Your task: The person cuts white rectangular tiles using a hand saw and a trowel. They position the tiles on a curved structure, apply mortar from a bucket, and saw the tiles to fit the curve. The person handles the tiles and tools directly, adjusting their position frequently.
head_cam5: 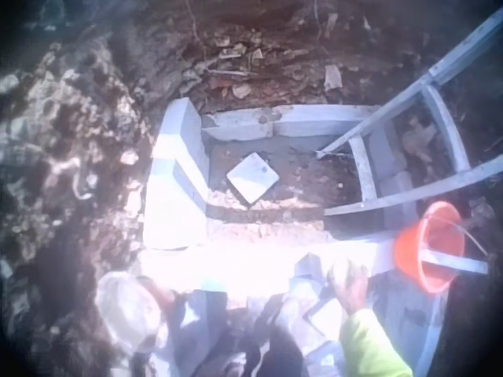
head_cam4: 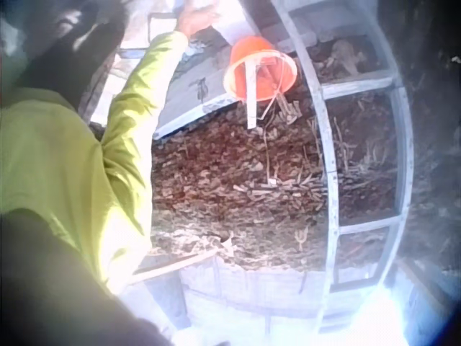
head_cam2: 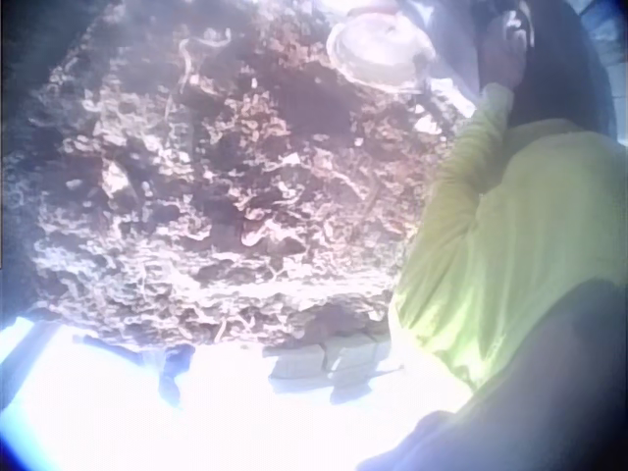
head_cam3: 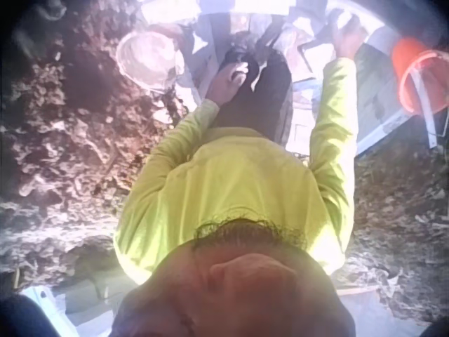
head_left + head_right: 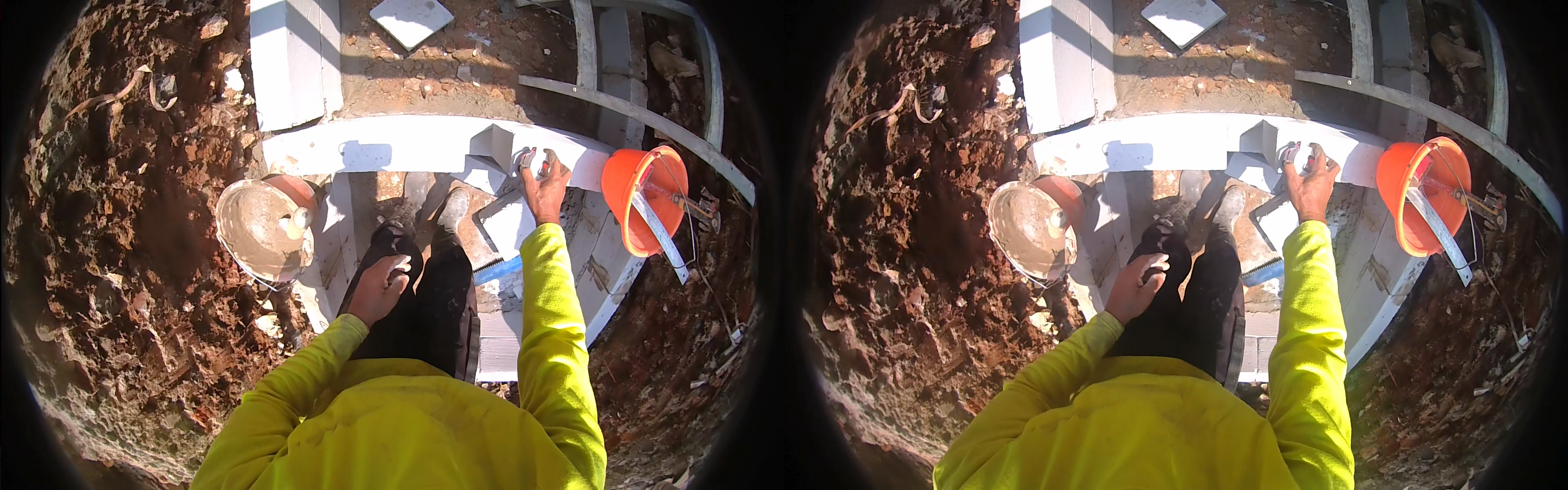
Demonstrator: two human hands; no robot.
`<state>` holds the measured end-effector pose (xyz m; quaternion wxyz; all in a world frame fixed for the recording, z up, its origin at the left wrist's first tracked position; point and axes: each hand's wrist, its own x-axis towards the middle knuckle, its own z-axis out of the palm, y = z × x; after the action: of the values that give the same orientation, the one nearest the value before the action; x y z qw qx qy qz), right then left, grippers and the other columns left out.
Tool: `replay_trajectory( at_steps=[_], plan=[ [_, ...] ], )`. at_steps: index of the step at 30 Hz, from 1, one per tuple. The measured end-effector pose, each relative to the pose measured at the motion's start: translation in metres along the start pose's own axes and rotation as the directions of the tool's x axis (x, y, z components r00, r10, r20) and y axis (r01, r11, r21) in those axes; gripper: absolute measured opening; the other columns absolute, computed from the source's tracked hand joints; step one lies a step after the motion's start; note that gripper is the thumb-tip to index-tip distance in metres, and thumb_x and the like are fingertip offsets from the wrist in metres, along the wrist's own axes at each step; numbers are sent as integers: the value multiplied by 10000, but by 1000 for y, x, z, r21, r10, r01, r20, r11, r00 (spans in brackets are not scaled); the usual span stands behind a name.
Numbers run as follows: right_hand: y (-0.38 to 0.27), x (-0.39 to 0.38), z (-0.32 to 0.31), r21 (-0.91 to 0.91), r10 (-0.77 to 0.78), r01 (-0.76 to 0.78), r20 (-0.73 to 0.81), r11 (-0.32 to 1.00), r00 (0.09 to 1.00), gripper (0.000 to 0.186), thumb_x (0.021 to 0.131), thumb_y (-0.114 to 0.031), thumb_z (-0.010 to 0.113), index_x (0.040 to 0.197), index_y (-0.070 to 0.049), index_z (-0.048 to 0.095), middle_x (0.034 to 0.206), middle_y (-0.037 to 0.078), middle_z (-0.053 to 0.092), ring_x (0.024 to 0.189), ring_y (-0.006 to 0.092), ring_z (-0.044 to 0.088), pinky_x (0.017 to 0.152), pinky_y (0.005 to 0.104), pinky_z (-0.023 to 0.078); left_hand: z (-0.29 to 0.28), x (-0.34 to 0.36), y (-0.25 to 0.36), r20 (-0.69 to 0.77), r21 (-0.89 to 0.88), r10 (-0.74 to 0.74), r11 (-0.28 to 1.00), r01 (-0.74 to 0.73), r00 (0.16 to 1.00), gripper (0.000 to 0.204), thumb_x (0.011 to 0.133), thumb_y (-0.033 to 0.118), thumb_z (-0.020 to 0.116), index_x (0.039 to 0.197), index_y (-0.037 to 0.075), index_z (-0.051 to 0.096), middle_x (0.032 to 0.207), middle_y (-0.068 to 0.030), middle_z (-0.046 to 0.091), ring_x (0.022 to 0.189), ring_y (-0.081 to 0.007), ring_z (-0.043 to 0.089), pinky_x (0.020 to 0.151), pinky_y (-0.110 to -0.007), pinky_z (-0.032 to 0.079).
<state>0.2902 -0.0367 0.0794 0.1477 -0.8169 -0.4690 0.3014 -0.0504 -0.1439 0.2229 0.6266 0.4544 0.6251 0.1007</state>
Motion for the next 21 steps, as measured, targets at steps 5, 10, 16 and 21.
replay_trajectory(
  at_steps=[5,10,16,21],
  plan=[
    [-35,-94,-39,413,-386,211,406,886,829,676,646,-107,769,1287,-67,561,1281,202,502,1201,380,513,1031,414,422,41,21,14,19,-581,-267,782,227,964,375,988,197,550,1303,-5,531,1038,-89,660,897,-167,655,756,-291,540],
    [-93,-181,-70,344,-473,325,618,881,628,968,652,-136,747,1501,-30,294,1403,266,428,1304,428,416,1126,470,321,107,16,11,58,-666,-291,701,255,955,331,1044,262,446,1210,5,571,935,-17,636,826,-95,598,730,-270,509],
    [-62,-207,-53,759,-189,-650,645,39,741,618,1035,-260,496,1536,-1,245,1493,168,393,1333,230,432,1111,370,362,116,-9,49,-365,-287,22,948,-135,931,324,934,205,566,1176,-10,578,1051,-170,622,949,-282,610,850,-365,487],
    [-76,-199,-59,783,-157,-615,621,92,768,418,988,-87,545,1386,24,483,1299,106,586,1184,177,563,1028,324,443,87,2,81,-394,52,287,955,-290,873,329,848,140,667,1141,-3,627,1110,-161,563,1044,-331,559,906,-396,457]
  ],
)
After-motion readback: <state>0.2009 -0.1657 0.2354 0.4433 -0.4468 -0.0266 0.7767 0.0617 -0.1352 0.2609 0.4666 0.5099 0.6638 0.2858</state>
